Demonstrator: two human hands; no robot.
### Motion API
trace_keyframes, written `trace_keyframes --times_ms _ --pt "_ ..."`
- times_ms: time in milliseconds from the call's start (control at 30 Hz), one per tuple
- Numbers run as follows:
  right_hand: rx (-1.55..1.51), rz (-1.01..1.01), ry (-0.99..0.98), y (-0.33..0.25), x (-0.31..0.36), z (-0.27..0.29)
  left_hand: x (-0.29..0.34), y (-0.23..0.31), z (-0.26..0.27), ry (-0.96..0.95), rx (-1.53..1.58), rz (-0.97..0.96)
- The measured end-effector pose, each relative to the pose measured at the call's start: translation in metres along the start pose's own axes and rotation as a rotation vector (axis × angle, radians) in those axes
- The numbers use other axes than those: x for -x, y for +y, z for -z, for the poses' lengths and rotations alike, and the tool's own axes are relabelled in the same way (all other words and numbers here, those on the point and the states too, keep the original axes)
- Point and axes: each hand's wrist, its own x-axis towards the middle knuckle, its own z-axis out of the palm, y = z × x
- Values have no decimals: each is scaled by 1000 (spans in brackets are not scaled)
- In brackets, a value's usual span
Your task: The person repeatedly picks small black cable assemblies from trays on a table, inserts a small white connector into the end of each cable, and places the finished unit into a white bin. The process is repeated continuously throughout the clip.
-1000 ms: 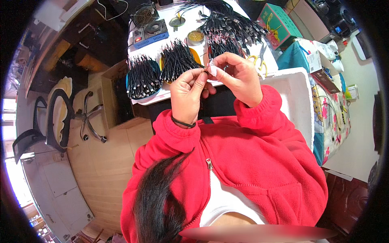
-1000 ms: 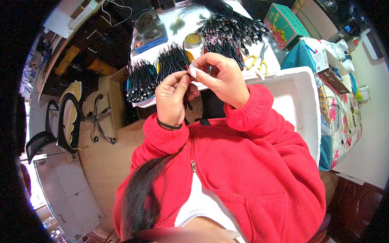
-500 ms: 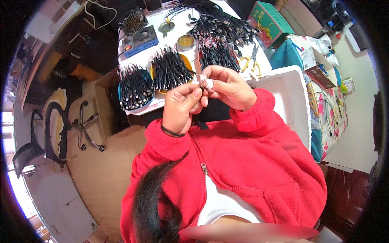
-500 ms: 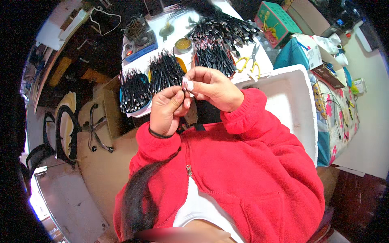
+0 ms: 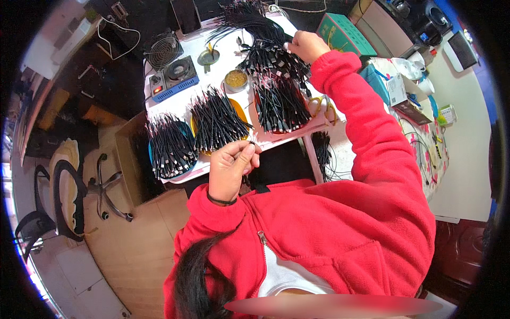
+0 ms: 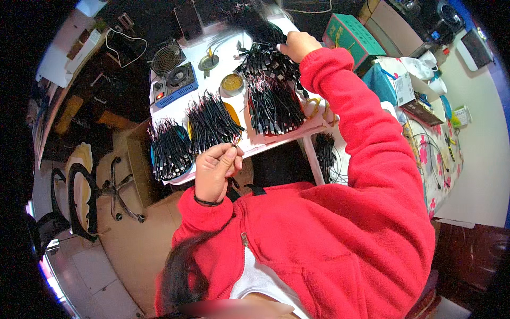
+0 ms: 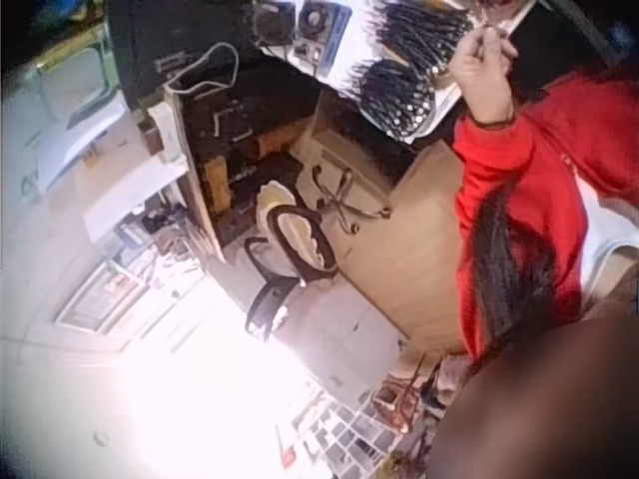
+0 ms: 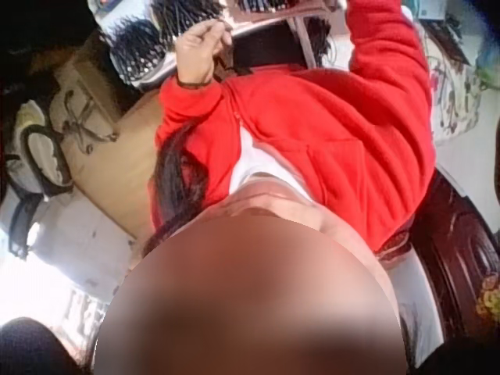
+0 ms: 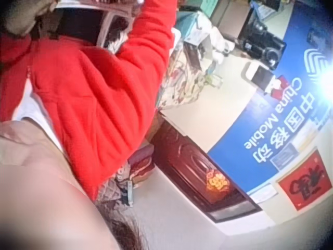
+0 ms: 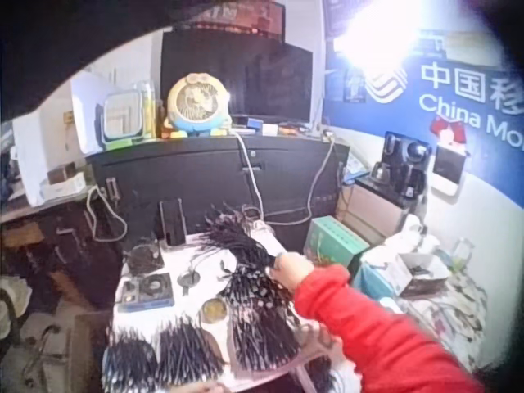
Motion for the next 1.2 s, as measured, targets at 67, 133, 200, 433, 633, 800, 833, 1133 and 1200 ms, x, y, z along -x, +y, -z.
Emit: trace_keyframes --times_ms 67,133,200,433,633,800,833,1133,1200 --pt "27 13 -167 7 -16 -15 0 -2 2 13 3 -1" --pt "21 114 -87 11 -15 -17 1 -2 6 29 17 -22" --pt "-94 95 -79 12 -3 -3 2 -2 8 57 11 -48" --pt "-1131 37 -204 -17 145 63 -29 -10 -10 -99 386 95" --pt "-779 436 -463 -61 288 62 -89 3 -42 -281 512 181" --pt "-724 638 -654 -58 311 -2 -90 46 -43 -135 200 -119" --pt "-658 597 -643 -60 310 -16 -80 54 -40 -147 138 -202" --pt "-1612 488 -500 -93 245 16 83 35 -25 -449 -291 -17" --pt "-1580 542 -480 -109 249 30 97 17 -32 -498 -357 -148"
